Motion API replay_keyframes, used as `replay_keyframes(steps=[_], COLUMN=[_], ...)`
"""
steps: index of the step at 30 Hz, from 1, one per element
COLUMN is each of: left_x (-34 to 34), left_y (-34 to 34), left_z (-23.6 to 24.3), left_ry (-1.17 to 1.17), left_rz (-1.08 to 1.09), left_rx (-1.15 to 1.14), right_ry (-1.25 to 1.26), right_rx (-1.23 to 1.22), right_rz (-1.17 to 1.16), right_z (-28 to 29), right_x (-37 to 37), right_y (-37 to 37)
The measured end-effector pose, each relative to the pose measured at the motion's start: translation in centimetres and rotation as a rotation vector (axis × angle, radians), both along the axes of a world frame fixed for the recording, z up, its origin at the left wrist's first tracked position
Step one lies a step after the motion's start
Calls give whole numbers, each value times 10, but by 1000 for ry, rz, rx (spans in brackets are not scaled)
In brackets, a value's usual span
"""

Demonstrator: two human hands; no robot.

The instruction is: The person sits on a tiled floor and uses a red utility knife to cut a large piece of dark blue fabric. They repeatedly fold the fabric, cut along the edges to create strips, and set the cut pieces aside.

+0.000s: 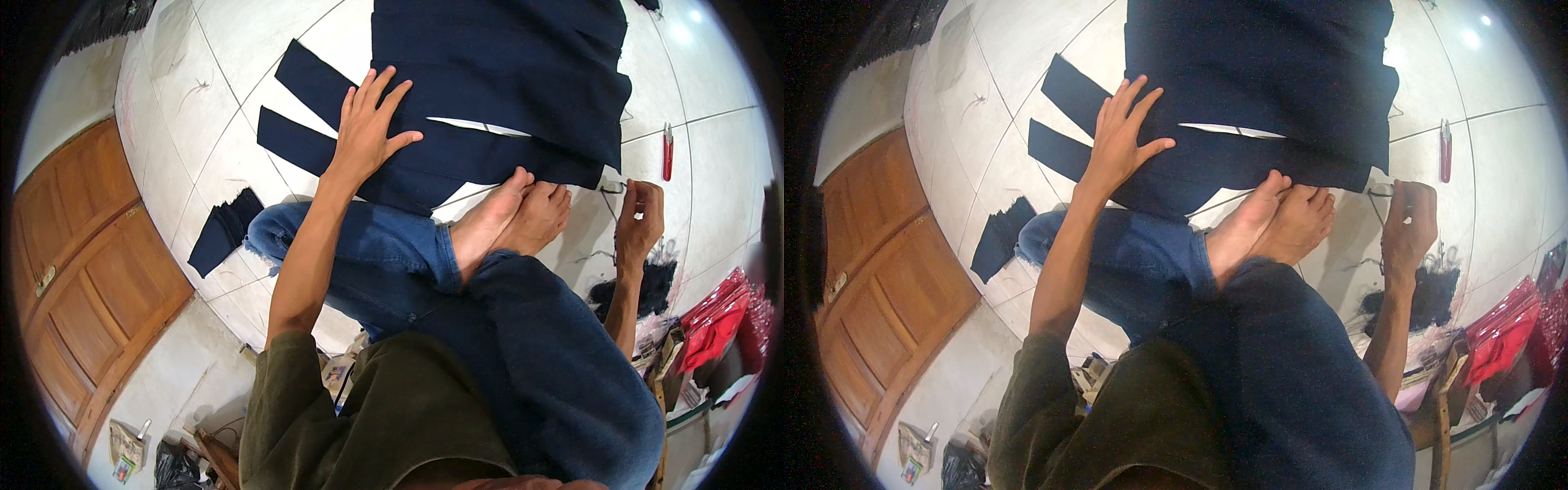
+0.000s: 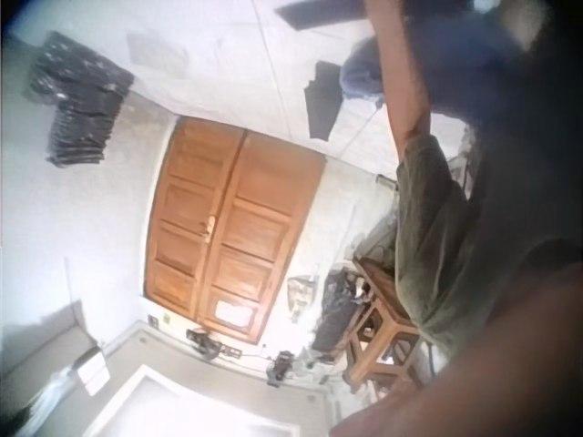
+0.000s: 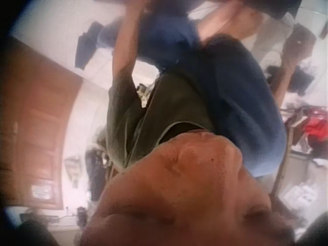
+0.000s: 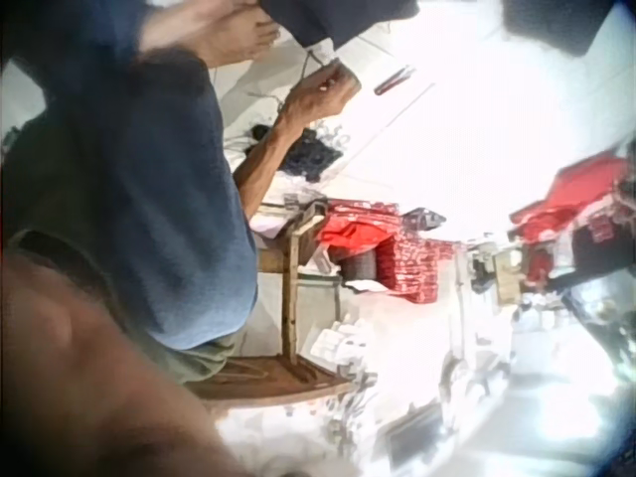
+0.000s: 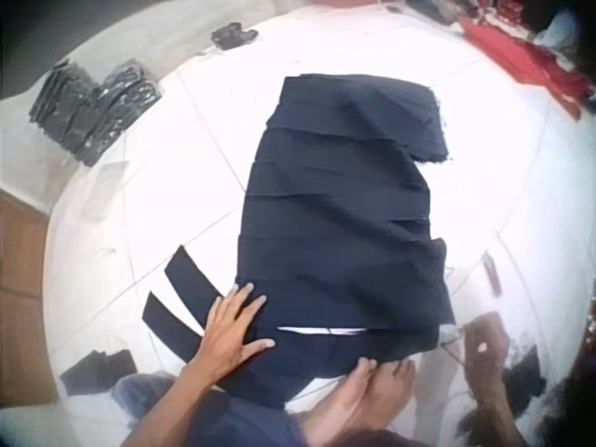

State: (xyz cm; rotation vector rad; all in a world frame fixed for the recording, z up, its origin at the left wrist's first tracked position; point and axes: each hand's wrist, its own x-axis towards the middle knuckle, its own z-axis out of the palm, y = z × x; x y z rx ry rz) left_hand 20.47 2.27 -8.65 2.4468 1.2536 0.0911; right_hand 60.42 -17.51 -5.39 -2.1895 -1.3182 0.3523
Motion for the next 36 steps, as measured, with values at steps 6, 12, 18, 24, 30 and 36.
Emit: replay_keyframes(steps=[6, 12, 18, 24, 30, 36], left_x=[-2, -7, 0, 3, 30, 83], left_y=[2, 2, 3, -2, 10, 20], left_z=[0, -5, 1, 9, 27, 37], left_ry=[47, 24, -2, 82, 71, -202], left_rz=[25, 32, 26, 44, -29, -196], left_rx=[-21, -20, -24, -27, 102, 146], right_ry=[-149, -428, -499, -410, -327, -750], right_rx=[10, -64, -560, -727, -657, -638], right_rz=[-78, -176, -465, -671, -417, -4], right_z=[-12, -13, 35, 92, 103, 71], right_x=[35, 134, 225, 269, 276, 179], right_y=[-19, -73, -253, -364, -388, -216])
